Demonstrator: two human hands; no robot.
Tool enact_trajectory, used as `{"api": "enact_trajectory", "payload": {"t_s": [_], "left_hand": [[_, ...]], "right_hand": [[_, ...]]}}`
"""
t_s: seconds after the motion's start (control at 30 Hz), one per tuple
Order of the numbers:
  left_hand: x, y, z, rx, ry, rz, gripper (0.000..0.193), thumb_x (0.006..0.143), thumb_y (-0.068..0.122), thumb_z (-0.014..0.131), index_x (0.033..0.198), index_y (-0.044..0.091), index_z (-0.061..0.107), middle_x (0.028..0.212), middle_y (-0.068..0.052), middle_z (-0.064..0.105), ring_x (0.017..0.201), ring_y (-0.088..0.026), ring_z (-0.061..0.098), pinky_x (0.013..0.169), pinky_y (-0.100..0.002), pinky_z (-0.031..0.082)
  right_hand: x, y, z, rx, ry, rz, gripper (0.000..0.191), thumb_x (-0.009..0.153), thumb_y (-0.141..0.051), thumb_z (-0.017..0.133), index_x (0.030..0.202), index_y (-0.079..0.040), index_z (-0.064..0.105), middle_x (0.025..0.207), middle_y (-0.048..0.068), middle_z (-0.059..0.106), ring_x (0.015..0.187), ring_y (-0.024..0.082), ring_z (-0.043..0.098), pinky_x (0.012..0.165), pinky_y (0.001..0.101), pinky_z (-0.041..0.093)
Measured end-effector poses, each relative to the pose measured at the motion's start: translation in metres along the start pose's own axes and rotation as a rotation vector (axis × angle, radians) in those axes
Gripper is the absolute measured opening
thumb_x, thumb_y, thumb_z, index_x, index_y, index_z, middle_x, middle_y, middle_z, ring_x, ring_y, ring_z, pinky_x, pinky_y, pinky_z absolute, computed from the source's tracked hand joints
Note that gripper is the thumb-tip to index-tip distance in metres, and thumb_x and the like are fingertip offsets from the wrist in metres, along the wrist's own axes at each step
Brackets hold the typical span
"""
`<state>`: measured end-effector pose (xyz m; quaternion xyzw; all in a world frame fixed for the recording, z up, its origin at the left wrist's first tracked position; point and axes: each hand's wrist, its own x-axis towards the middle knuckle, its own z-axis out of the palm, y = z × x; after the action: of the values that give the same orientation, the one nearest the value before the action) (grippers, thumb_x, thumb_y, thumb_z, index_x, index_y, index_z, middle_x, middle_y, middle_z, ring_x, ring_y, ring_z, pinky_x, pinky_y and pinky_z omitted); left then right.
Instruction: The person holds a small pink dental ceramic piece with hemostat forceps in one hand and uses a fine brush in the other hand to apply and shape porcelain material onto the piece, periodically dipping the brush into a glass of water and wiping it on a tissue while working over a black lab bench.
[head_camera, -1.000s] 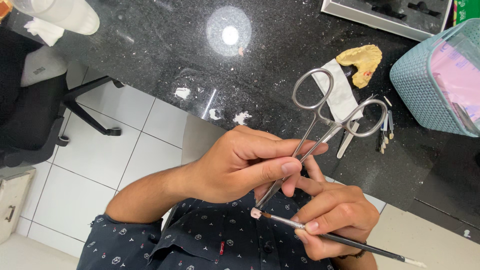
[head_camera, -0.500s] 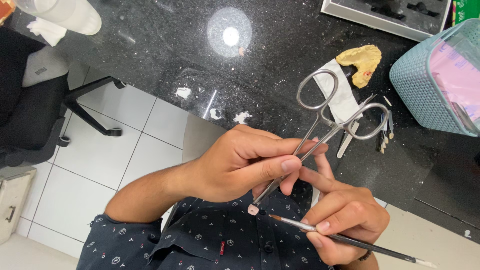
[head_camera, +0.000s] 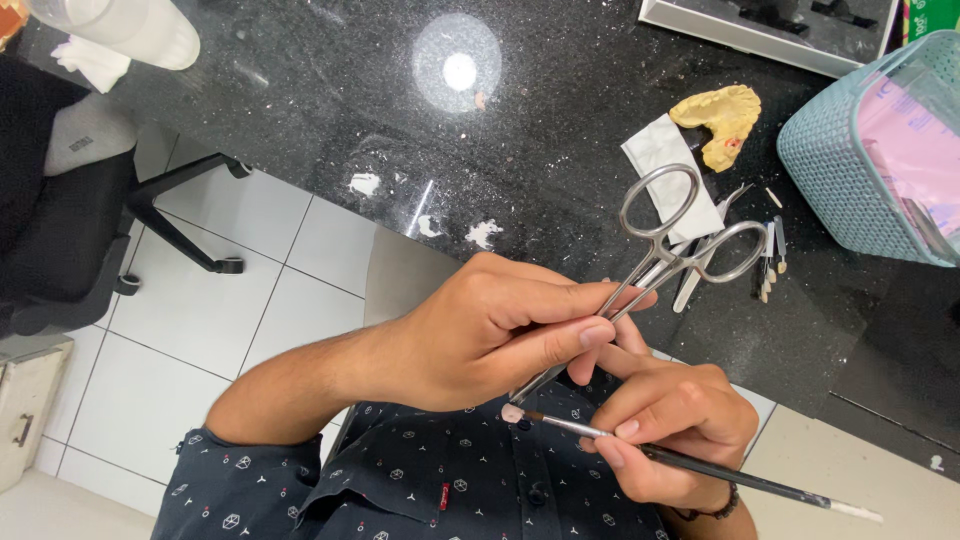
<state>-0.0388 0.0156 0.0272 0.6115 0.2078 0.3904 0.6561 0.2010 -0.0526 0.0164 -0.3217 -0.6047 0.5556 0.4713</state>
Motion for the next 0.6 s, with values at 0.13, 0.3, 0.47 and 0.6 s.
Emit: {"api": "enact_trajectory", "payload": {"t_s": [0.13,0.3,0.47,0.6], "left_hand": [[0.0009,0.0001,-0.0007,0.002,-0.005,-0.007,0.035,0.116,0.011,0.056,0.149,0.000,0.058,0.102,-0.007,0.076,0.081,-0.008,0.075,0.072,-0.021,0.062],[0.0015,-0.0006,0.0003,0.016,-0.011,-0.007,0.031,0.116,0.011,0.056,0.144,-0.001,0.059,0.100,-0.007,0.076,0.080,-0.007,0.074,0.073,-0.022,0.062],[0.0017,-0.0008,0.0012,0.007,-0.009,-0.011,0.034,0.116,0.012,0.055,0.147,-0.001,0.059,0.102,-0.007,0.076,0.080,-0.007,0.073,0.074,-0.022,0.062],[0.0018,-0.0008,0.0010,0.009,-0.012,-0.011,0.034,0.116,0.012,0.055,0.147,-0.001,0.058,0.103,-0.006,0.076,0.080,-0.007,0.073,0.074,-0.022,0.062]], "right_hand": [[0.0000,-0.0004,0.0002,0.013,0.003,0.009,0.024,0.080,0.000,0.076,0.098,-0.011,0.064,0.074,0.010,0.076,0.079,0.030,0.074,0.104,0.0534,0.044],[-0.0015,-0.0016,0.0011,-0.031,0.017,0.029,0.025,0.079,0.001,0.076,0.096,-0.011,0.063,0.074,0.010,0.077,0.089,0.036,0.078,0.125,0.0544,0.034],[-0.0015,-0.0027,0.0019,-0.014,0.016,0.045,0.024,0.078,0.001,0.076,0.095,-0.011,0.064,0.074,0.010,0.077,0.088,0.033,0.077,0.123,0.0533,0.035],[-0.0002,-0.0025,0.0024,0.001,0.014,0.037,0.024,0.078,0.001,0.077,0.096,-0.011,0.065,0.074,0.010,0.077,0.086,0.030,0.077,0.116,0.0515,0.037]]}}
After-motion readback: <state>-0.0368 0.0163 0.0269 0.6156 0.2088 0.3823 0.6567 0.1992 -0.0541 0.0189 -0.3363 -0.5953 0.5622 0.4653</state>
